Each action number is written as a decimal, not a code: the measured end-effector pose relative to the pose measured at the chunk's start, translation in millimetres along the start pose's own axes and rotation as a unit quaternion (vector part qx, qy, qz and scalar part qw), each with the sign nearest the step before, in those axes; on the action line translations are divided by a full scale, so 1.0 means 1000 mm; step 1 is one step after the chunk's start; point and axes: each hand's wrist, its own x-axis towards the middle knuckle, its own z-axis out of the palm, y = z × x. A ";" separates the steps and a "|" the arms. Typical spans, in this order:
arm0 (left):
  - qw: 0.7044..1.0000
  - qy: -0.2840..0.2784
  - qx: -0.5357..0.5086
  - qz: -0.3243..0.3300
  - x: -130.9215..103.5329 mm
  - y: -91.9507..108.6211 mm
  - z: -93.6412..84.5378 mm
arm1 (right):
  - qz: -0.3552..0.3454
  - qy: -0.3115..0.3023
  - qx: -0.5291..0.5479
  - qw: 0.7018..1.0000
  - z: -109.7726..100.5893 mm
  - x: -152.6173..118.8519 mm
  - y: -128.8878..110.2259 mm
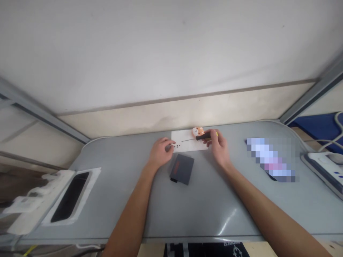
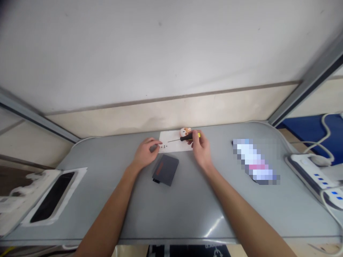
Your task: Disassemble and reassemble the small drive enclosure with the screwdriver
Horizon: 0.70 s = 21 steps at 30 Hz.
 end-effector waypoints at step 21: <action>0.978 -0.205 -0.004 -0.041 -0.021 0.065 -0.005 | -0.175 -0.069 -0.158 0.969 -0.023 -0.016 -0.030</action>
